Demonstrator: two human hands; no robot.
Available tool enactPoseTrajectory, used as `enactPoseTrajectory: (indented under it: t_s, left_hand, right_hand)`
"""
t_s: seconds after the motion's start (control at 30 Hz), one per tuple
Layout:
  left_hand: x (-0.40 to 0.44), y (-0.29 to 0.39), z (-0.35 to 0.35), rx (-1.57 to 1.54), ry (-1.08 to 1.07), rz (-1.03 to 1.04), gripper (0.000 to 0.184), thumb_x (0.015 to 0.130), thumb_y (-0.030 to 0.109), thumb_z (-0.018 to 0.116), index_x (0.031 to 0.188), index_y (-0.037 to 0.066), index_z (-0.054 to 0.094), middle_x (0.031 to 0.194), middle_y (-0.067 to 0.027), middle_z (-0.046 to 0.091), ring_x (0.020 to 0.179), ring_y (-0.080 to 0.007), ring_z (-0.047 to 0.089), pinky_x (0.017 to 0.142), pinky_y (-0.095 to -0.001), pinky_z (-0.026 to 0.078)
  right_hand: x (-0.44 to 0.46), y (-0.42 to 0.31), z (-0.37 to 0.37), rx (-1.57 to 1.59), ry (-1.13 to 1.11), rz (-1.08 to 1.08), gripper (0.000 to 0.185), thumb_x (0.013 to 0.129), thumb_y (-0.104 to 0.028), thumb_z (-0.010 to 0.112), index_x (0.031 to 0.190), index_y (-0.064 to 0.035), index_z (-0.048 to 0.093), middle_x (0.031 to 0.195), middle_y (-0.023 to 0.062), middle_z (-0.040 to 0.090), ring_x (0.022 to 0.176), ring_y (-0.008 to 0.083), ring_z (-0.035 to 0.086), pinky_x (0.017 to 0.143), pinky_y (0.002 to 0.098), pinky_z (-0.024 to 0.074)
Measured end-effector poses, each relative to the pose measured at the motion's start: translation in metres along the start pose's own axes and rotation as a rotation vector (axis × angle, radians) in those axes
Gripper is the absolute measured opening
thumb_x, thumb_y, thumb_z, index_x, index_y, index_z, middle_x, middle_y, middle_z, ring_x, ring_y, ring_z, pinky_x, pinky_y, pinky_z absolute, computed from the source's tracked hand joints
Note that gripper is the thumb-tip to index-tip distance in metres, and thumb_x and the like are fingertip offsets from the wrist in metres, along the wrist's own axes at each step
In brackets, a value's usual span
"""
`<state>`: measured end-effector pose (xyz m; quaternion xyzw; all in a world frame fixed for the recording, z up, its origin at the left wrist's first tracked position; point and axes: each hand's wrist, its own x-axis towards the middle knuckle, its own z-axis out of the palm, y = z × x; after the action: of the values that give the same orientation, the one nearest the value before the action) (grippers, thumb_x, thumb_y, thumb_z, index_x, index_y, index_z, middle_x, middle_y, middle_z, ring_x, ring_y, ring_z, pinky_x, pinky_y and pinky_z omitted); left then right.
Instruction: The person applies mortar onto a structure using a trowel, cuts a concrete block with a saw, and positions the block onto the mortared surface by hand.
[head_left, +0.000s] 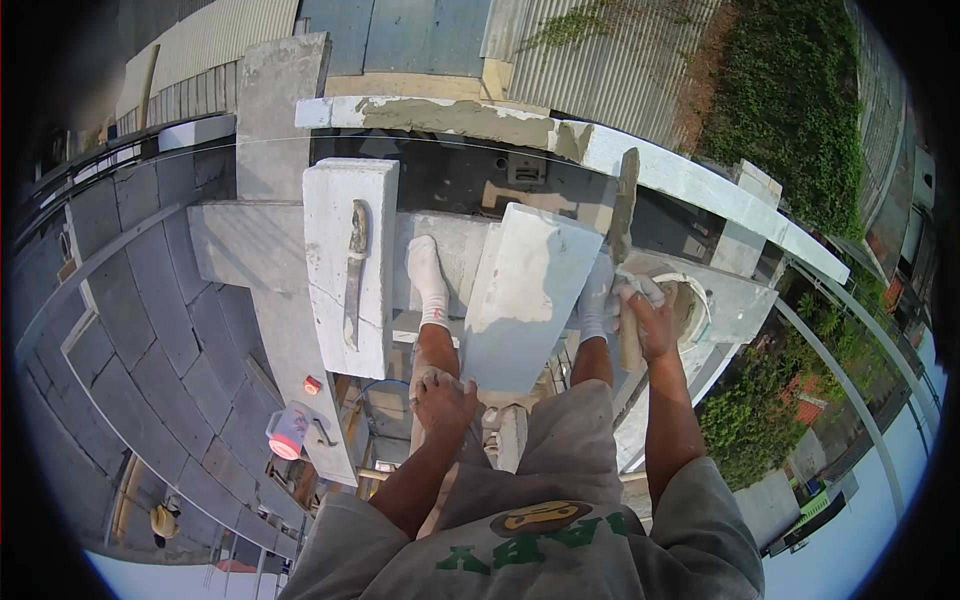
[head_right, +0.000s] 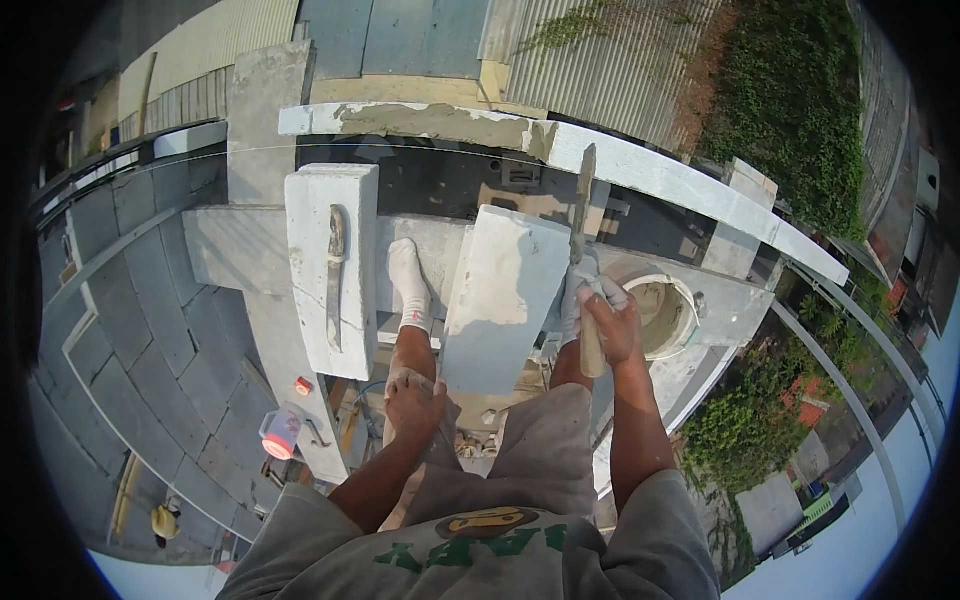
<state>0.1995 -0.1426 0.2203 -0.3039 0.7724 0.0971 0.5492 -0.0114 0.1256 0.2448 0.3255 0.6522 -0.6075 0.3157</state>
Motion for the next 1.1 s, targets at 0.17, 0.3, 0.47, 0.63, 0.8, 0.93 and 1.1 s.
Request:
enactPoseTrajectory:
  t_s: [0.17,0.3,0.47,0.63,0.8,0.93,1.1]
  left_hand:
    - [-0.001,0.010,-0.004,0.021,-0.061,-0.061,0.070,0.088,0.059,0.050,0.131,0.004,0.056,0.145,-0.0180,0.042,0.138,-0.0343,0.033,0.110,-0.0525,0.029]
    - [-0.004,0.016,0.002,0.035,-0.056,-0.068,0.069,0.087,0.059,0.051,0.131,0.005,0.056,0.146,-0.0182,0.040,0.139,-0.0343,0.031,0.111,-0.0521,0.026]
    - [-0.002,0.018,0.016,0.073,0.000,-0.050,0.067,0.086,0.058,0.053,0.131,0.007,0.056,0.146,-0.0191,0.041,0.139,-0.0343,0.031,0.112,-0.0513,0.023]
    - [-0.005,0.021,0.025,0.107,0.036,-0.051,0.065,0.086,0.057,0.054,0.129,0.009,0.057,0.144,-0.0199,0.042,0.138,-0.0340,0.033,0.111,-0.0506,0.024]
    - [-0.007,0.031,0.006,0.066,-0.048,-0.103,0.071,0.086,0.059,0.054,0.134,0.006,0.053,0.146,-0.0213,0.039,0.141,-0.0344,0.028,0.112,-0.0494,0.024]
    - [0.003,0.022,0.012,-0.025,0.017,-0.107,0.066,0.087,0.056,0.054,0.128,0.004,0.056,0.141,-0.0215,0.043,0.136,-0.0369,0.035,0.110,-0.0515,0.027]
    - [0.045,0.010,0.019,-0.077,0.156,0.143,0.065,0.088,0.052,0.055,0.128,0.001,0.055,0.139,-0.0230,0.044,0.132,-0.0382,0.039,0.107,-0.0507,0.032]
  right_hand:
    - [-0.083,0.116,-0.087,-0.070,0.155,0.231,0.020,0.086,-0.018,0.067,0.098,-0.0025,0.064,0.071,0.0021,0.059,0.056,0.0112,0.056,0.051,0.0253,0.0453]
    - [-0.099,0.207,-0.148,-0.363,0.468,0.391,0.025,0.082,-0.022,0.067,0.085,0.0032,0.065,0.068,0.0072,0.061,0.059,0.0191,0.059,0.059,0.0363,0.0489]
    - [-0.036,0.248,-0.199,-1.002,0.429,0.528,0.051,0.081,-0.038,0.063,0.098,0.0100,0.065,0.095,0.0286,0.067,0.088,0.0421,0.066,0.081,0.0472,0.0495]
    - [-0.006,0.254,-0.213,-1.201,0.367,0.499,0.053,0.080,-0.035,0.064,0.114,0.0053,0.060,0.104,0.0287,0.065,0.102,0.0423,0.063,0.089,0.0502,0.0488]
    - [0.004,0.250,-0.188,-1.007,0.494,0.222,0.053,0.079,-0.031,0.066,0.118,0.0033,0.060,0.109,0.0285,0.064,0.108,0.0429,0.061,0.094,0.0458,0.0461]
    - [0.031,0.232,-0.148,-0.572,0.266,0.121,0.040,0.083,-0.032,0.069,0.107,0.0004,0.067,0.092,0.0083,0.067,0.085,0.0214,0.063,0.078,0.0335,0.0471]
    - [0.052,0.196,-0.051,-0.252,0.014,0.388,0.071,0.079,-0.041,0.077,0.131,-0.0007,0.051,0.120,0.0097,0.059,0.111,0.0218,0.056,0.089,0.0372,0.0451]
